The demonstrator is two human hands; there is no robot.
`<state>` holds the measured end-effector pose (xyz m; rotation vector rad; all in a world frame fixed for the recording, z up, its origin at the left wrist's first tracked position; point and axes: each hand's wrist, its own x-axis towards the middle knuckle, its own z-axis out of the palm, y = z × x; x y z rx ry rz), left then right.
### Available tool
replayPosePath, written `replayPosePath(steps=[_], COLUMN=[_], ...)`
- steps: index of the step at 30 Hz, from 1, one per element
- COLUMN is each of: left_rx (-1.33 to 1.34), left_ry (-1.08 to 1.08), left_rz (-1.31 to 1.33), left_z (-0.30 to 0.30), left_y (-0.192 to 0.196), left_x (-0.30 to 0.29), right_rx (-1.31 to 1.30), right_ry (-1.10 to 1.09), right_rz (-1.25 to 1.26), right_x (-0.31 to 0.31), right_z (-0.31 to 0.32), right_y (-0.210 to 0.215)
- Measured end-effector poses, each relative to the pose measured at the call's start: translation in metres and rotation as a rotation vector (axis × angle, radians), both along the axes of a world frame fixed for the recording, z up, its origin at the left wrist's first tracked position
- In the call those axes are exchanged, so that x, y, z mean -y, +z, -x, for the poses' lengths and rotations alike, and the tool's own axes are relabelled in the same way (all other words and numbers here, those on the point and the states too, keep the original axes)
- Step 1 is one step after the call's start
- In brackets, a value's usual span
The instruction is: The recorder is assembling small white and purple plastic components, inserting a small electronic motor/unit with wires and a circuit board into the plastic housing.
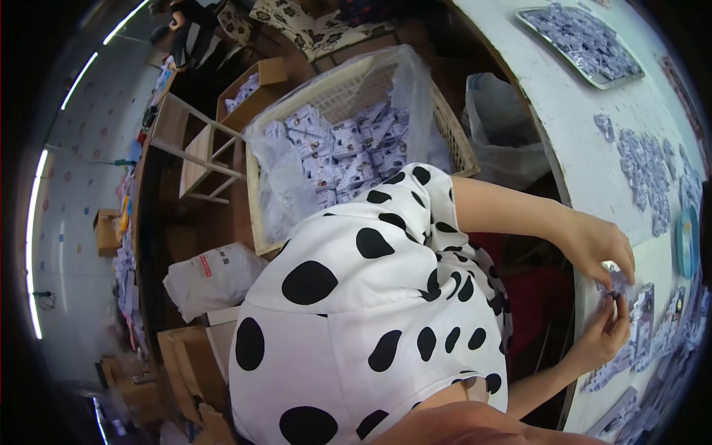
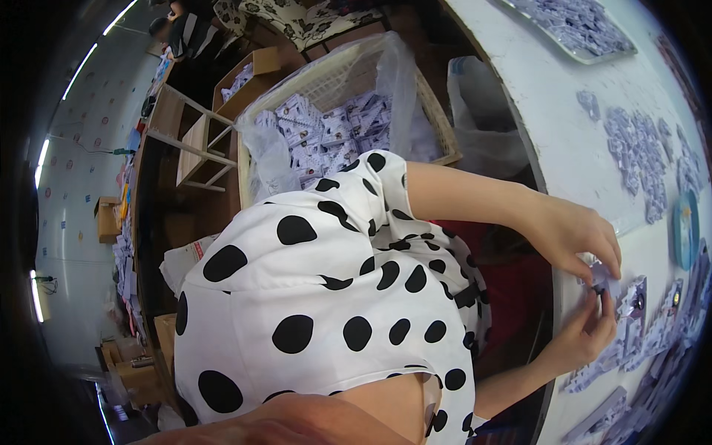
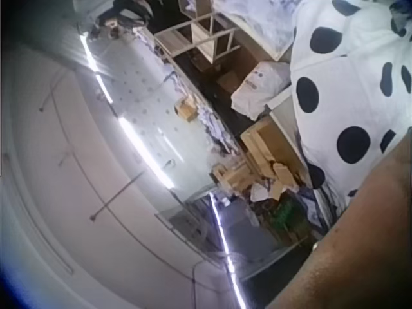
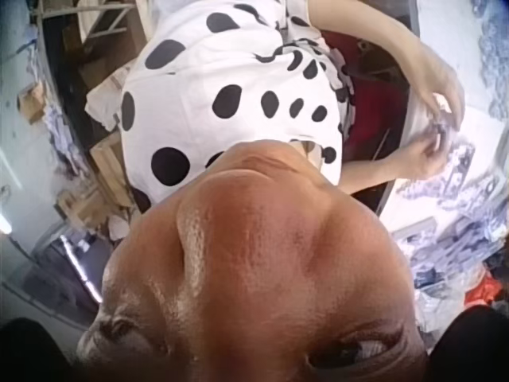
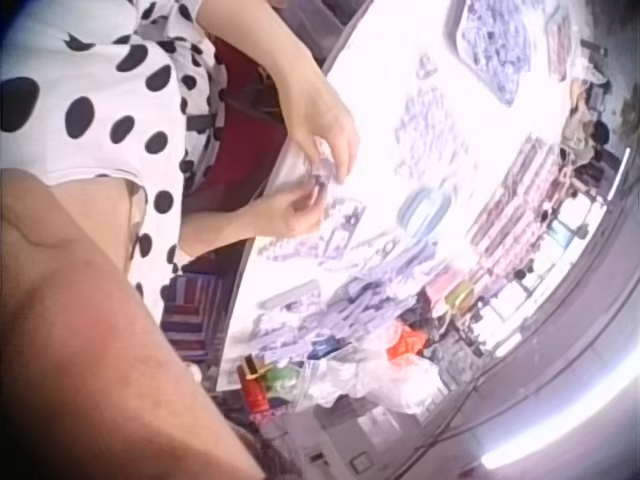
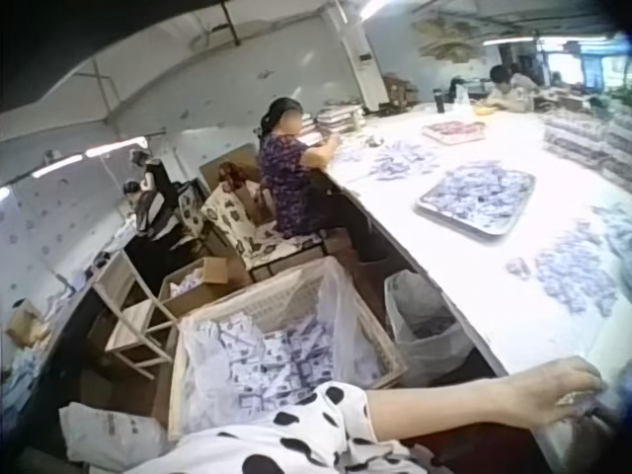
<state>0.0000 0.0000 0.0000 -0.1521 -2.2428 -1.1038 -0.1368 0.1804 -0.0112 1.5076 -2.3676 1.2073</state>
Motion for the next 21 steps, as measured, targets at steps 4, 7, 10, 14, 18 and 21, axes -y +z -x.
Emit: replayPosePath(steps=[4, 7, 10, 14, 18, 21], left_rx=[-0.034, -0.039, -0.011, 0.102, 0.133, 0.206], left_ry=[-0.054, -0.095, -0.083, -0.073, -0.091, -0.119], left_rz=[0.074, 0.065, 0.044, -0.049, -0.29, -0.327], left_z=[0.007, 0.012, 0.009, 0.006, 0.003, -0.01], left_y=[-0.015, -0.023, -0.023, -0.018, -0.007, 0.002], left_x=[0.006, 0.007, 0.006, 0.003, -0.003, 0.005], right_rx=[0.033, 0.006, -0.031, -0.076, -0.041, -0.11], right_ry=[-0.105, -0.131, -0.113, -0.122, -0.193, -0.128], right_rz=[0.029, 0.021, 0.022, 0.018, 0.031, 0.114], right_x=[0.004, 0.001, 0.003, 0.001, -0.008, -0.005], right_z=[-0.003, -0.009, -0.006, -0.007, -0.011, -0.003], right_y=[-0.004, -0.001, -0.002, 0.003, 0.005, -0.014])
